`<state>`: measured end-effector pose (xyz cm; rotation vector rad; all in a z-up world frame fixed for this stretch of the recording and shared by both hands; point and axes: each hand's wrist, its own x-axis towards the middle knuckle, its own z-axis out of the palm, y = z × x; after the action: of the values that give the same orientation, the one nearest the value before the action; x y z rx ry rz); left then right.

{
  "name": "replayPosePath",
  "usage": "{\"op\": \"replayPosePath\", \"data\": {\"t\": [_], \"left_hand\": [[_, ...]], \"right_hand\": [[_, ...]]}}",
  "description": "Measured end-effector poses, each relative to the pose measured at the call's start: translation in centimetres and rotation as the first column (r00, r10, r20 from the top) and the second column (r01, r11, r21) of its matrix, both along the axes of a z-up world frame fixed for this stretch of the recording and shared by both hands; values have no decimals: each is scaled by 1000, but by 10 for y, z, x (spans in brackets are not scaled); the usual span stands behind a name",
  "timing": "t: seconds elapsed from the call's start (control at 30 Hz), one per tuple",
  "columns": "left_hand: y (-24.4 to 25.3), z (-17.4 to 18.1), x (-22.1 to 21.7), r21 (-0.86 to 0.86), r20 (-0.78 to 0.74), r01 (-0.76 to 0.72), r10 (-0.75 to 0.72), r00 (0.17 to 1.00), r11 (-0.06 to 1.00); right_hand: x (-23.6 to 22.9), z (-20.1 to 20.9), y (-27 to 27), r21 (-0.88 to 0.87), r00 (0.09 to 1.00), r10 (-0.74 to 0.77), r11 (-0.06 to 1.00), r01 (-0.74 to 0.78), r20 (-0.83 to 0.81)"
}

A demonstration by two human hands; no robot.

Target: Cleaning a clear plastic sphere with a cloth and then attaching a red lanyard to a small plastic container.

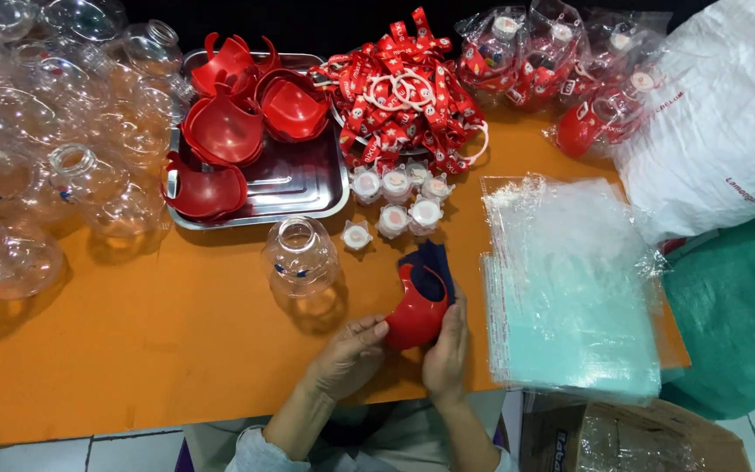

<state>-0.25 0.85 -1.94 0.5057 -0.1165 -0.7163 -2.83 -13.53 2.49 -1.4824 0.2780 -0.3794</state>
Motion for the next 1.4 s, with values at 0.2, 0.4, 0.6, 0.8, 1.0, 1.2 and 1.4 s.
{"op": "replayPosePath", "data": {"t": [0.2, 0.4, 0.6, 0.8, 1.0, 1.2, 1.4], "left_hand": [[-2, 26, 1, -26, -16, -40, 40, 999, 999], [-11, 8, -3, 56, 105, -214, 208, 973, 975], [-16, 15, -9, 285, 382, -319, 198, 903, 904], [-15, 19, -7, 257, 497, -376, 212, 841, 890], [-14, 10, -9, 315, 550, -434, 211, 808, 844], [-18, -51, -13, 329, 487, -455, 264, 832, 828], [-16, -25, -11, 304, 702, -560, 216, 679, 770]], "right_hand": [[-4, 8, -7, 90, 992, -18, 995, 30, -127], [-3, -2, -5, -9, 994, 48, 999, -48, 98], [-10, -2, -6, 7, 998, 22, 1000, -21, -62], [-34, -18, 12, -671, 991, 12, 737, 84, 137], [-46, -16, 21, -679, 934, 229, 734, 20, 275], [-41, 0, 6, -705, 852, 416, 705, -82, 317], [-7, 37, -10, -777, 802, 577, 573, -262, 155]]}}
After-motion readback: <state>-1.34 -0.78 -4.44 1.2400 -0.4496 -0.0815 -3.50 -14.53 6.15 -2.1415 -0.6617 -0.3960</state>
